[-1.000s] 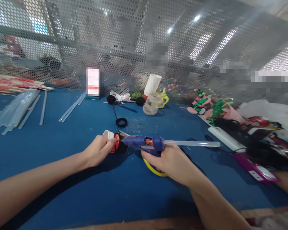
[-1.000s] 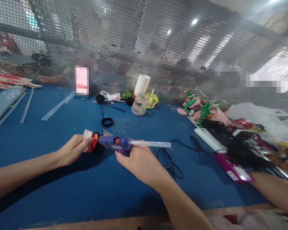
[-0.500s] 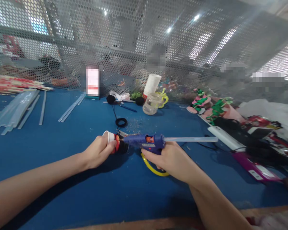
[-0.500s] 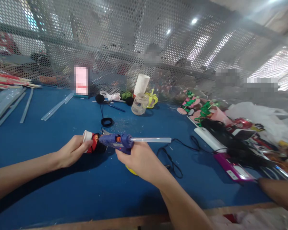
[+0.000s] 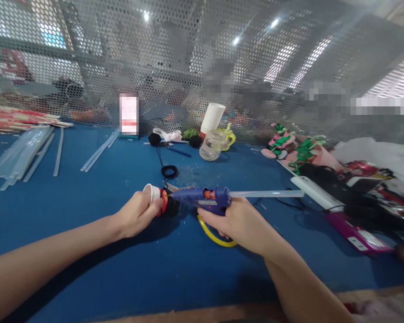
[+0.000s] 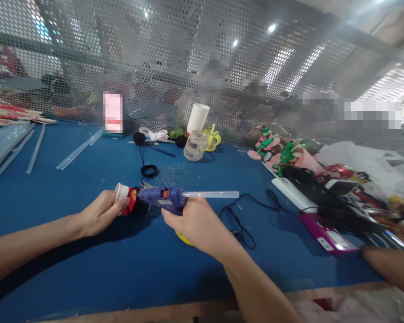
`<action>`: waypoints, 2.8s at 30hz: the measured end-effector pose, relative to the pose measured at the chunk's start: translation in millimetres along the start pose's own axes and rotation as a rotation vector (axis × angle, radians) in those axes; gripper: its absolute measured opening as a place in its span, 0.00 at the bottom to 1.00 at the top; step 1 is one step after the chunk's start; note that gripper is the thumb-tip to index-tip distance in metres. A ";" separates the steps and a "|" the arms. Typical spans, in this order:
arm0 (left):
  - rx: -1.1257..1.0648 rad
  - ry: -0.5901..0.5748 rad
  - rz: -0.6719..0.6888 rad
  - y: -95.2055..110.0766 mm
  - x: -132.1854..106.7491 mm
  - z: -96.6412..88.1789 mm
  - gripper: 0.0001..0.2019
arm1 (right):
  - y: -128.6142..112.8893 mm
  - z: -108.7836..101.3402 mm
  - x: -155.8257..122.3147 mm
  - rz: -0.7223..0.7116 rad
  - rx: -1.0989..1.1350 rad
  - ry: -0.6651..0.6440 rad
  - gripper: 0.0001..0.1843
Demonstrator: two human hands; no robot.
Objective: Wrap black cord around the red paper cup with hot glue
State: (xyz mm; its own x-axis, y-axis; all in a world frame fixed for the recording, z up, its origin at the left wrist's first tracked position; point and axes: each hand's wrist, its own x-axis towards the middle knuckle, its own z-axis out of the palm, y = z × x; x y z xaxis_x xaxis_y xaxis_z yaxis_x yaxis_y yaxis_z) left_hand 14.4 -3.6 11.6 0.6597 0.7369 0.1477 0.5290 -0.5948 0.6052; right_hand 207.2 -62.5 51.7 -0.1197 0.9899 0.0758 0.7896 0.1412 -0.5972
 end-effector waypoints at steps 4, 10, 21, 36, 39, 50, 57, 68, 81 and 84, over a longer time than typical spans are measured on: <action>-0.005 0.033 -0.016 -2.5 0.3 2.3 0.14 | 0.7 1.3 0.7 0.029 -0.003 -0.011 0.14; -0.032 0.034 -0.040 -2.0 1.2 1.4 0.15 | 3.9 -0.1 -4.9 0.054 0.040 -0.074 0.13; -0.030 0.036 -0.062 -2.7 1.4 1.5 0.15 | 2.7 0.4 -3.1 0.016 -0.033 -0.017 0.11; -0.082 0.054 -0.115 -2.9 1.7 0.6 0.15 | 5.4 2.6 -2.2 -0.024 -0.087 -0.053 0.11; -0.141 0.056 -0.198 -0.3 2.4 -0.1 0.16 | 7.3 4.8 -3.6 -0.077 -0.119 0.021 0.10; -0.392 0.093 -0.306 -15.3 5.1 8.6 0.16 | 2.6 10.4 -8.2 -0.151 -0.017 -0.009 0.06; -0.390 0.099 -0.303 -12.7 4.4 7.1 0.17 | 4.1 9.4 -6.8 -0.106 -0.060 0.023 0.06; -0.447 0.101 -0.325 -15.4 5.1 9.2 0.17 | 0.7 8.9 -8.1 -0.121 -0.011 -0.014 0.05; -0.070 0.070 -0.120 -1.7 0.6 2.0 0.15 | 5.9 5.2 -1.6 -0.057 -0.093 0.044 0.11; -0.028 0.065 -0.052 -1.3 -0.5 2.3 0.14 | 3.7 3.9 0.6 0.001 -0.079 0.011 0.11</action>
State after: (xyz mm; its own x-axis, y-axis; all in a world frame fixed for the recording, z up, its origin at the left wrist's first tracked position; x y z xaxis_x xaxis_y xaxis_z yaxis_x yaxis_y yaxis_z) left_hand 14.7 -3.9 9.0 0.5954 0.7862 0.1652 0.5456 -0.5467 0.6352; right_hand 207.7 -61.4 46.4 -0.1120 0.9901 0.0843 0.8347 0.1398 -0.5327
